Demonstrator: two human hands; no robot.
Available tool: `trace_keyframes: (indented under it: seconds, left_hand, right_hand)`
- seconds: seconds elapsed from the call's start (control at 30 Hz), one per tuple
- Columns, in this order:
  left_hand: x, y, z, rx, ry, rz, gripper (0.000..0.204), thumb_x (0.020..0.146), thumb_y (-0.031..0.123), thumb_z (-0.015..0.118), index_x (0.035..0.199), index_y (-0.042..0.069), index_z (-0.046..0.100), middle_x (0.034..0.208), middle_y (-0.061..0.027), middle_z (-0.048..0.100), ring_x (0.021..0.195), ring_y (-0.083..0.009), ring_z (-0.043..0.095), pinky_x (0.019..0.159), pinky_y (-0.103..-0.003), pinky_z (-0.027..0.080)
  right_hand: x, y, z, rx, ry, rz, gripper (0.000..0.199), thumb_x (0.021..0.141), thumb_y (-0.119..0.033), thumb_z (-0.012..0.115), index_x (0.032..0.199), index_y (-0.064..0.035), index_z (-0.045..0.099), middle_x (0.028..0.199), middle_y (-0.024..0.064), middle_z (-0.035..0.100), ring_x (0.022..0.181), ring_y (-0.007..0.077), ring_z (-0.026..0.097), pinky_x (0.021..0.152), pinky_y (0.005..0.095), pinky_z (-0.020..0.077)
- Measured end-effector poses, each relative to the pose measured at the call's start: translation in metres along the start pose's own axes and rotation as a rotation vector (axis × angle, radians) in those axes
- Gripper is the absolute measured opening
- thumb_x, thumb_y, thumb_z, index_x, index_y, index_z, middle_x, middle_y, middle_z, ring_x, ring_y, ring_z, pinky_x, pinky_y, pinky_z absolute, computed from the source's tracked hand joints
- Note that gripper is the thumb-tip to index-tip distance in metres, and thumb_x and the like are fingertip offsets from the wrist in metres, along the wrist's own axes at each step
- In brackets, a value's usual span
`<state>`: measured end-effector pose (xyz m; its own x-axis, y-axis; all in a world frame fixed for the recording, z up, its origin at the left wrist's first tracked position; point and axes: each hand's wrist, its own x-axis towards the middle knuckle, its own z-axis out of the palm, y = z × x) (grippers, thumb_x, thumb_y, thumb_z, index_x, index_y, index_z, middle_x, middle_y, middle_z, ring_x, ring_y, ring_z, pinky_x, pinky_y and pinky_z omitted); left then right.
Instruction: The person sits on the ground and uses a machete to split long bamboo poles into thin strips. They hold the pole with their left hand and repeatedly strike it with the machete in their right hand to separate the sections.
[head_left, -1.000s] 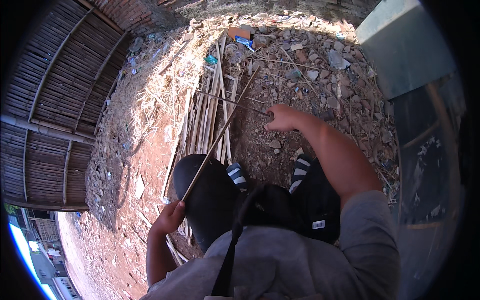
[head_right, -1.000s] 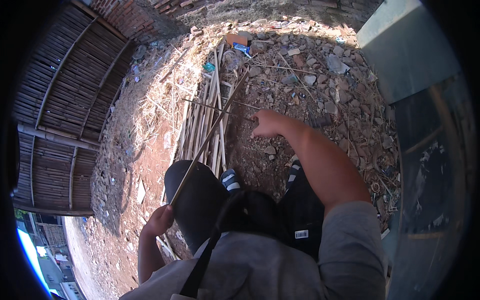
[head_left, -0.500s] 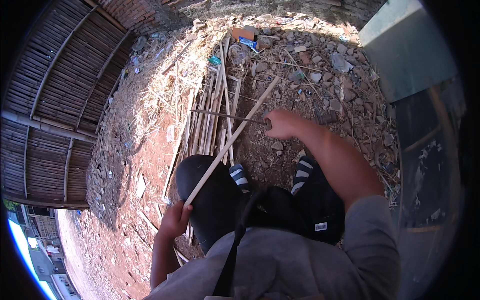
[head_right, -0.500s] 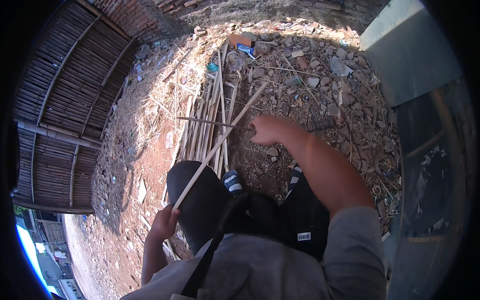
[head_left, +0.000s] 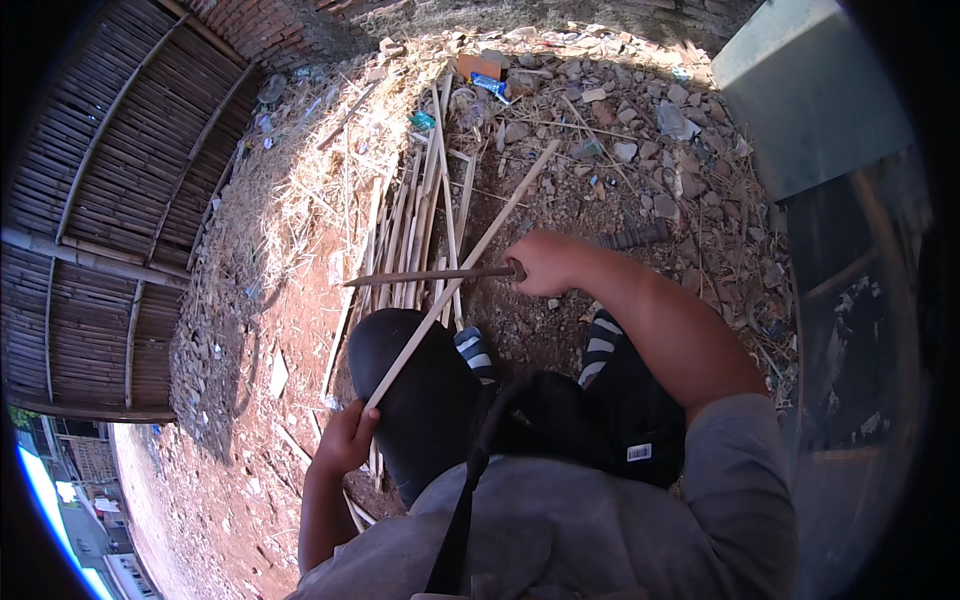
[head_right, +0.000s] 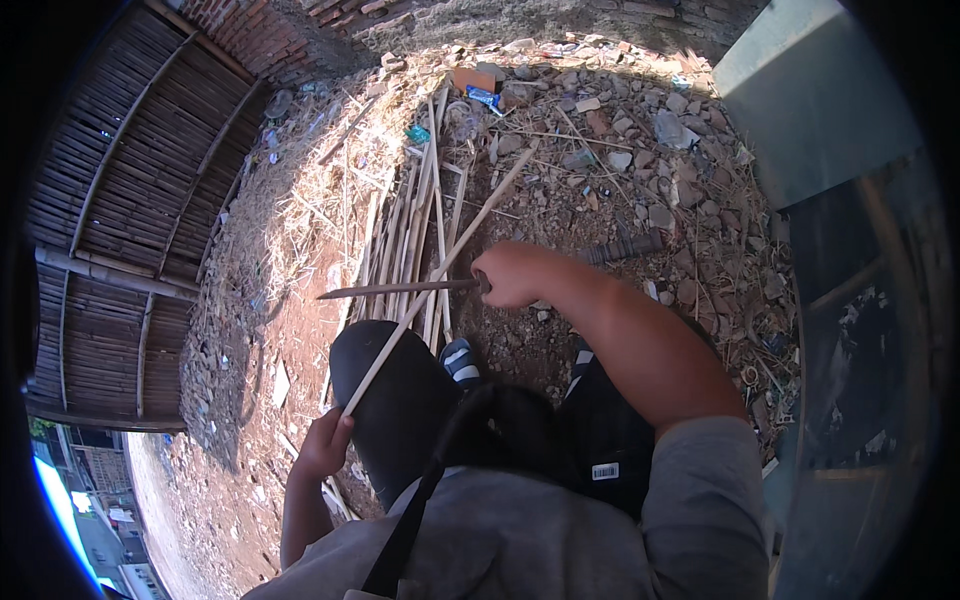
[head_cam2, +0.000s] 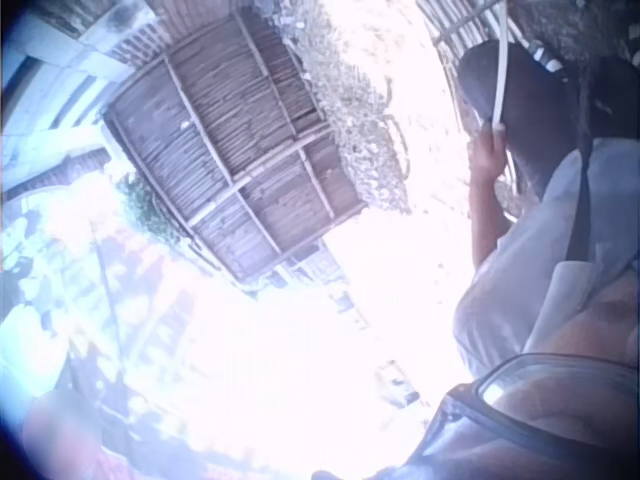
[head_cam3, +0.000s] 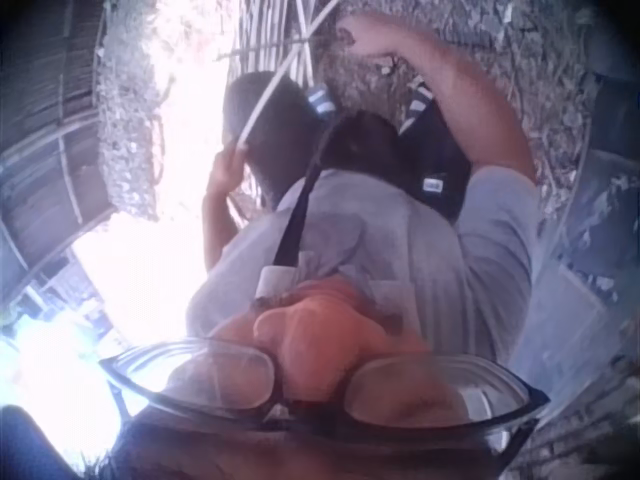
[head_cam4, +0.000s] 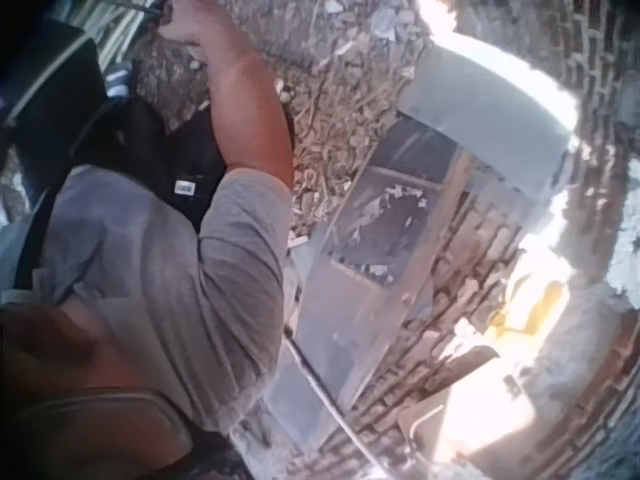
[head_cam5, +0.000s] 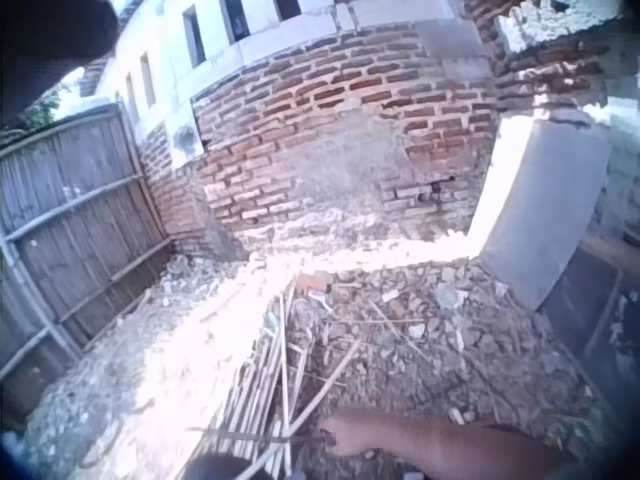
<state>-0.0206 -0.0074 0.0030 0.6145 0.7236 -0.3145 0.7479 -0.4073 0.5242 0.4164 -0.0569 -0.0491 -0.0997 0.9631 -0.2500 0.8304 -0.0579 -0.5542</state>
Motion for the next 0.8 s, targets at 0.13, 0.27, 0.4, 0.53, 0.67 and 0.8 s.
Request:
trace_keyframes:
  seconds: [0.13, 0.27, 0.4, 0.53, 0.67, 0.8]
  left_hand:
    - [0.001, -0.009, 0.005, -0.034, 0.011, 0.018, 0.04, 0.104, 0.033, 0.052, 0.086, -0.002, 0.057, 0.069, -0.0241, 0.059, 0.066, -0.0403, 0.061, 0.059, -0.045, 0.044]
    - [0.003, -0.006, 0.005, -0.061, 0.051, 0.044, 0.041, 0.103, 0.034, 0.054, 0.085, -0.003, 0.056, 0.068, -0.0232, 0.058, 0.063, -0.0388, 0.06, 0.059, -0.045, 0.043]
    - [0.001, 0.004, 0.002, -0.057, 0.04, 0.013, 0.042, 0.102, 0.035, 0.055, 0.082, -0.002, 0.055, 0.067, -0.0224, 0.058, 0.063, -0.0383, 0.06, 0.059, -0.045, 0.044]
    - [-0.003, -0.003, 0.005, -0.04, 0.065, 0.056, 0.043, 0.102, 0.035, 0.055, 0.082, -0.002, 0.054, 0.067, -0.0226, 0.058, 0.063, -0.0394, 0.06, 0.059, -0.046, 0.044]
    - [0.002, 0.007, 0.003, 0.009, 0.068, 0.036, 0.042, 0.102, 0.036, 0.055, 0.082, -0.002, 0.054, 0.067, -0.0226, 0.058, 0.063, -0.0403, 0.06, 0.059, -0.046, 0.044]
    - [0.0, 0.004, 0.001, 0.015, 0.047, 0.03, 0.042, 0.102, 0.035, 0.055, 0.083, -0.002, 0.054, 0.067, -0.0217, 0.058, 0.063, -0.0383, 0.06, 0.06, -0.046, 0.045]
  right_hand:
    - [-0.003, 0.024, -0.008, 0.108, 0.004, 0.085, 0.051, 0.078, -0.034, 0.077, 0.116, -0.0012, 0.067, 0.097, 0.0187, 0.071, 0.097, 0.0354, 0.069, 0.087, 0.0453, 0.0533]
    - [-0.008, 0.043, -0.013, 0.216, 0.165, 0.212, 0.038, 0.078, -0.033, 0.077, 0.104, -0.0059, 0.068, 0.095, 0.0169, 0.071, 0.097, 0.0374, 0.068, 0.086, 0.047, 0.053]
    - [-0.009, -0.015, -0.004, 0.061, 0.016, 0.066, 0.036, 0.079, -0.032, 0.076, 0.104, -0.0063, 0.069, 0.093, 0.0175, 0.071, 0.094, 0.0383, 0.068, 0.084, 0.0482, 0.0532]
    - [-0.011, -0.008, -0.02, -0.031, -0.015, 0.009, 0.036, 0.079, -0.032, 0.076, 0.104, -0.0073, 0.069, 0.092, 0.0176, 0.071, 0.093, 0.0391, 0.068, 0.082, 0.0483, 0.053]
    - [-0.01, 0.043, -0.016, 0.178, 0.264, 0.261, 0.036, 0.078, -0.033, 0.076, 0.103, -0.0075, 0.07, 0.093, 0.0179, 0.071, 0.094, 0.0395, 0.068, 0.083, 0.0482, 0.0531]
    - [-0.008, -0.009, -0.009, 0.065, 0.097, 0.16, 0.046, 0.078, -0.034, 0.076, 0.111, -0.0039, 0.07, 0.102, 0.0211, 0.071, 0.099, 0.0387, 0.068, 0.086, 0.0472, 0.0533]
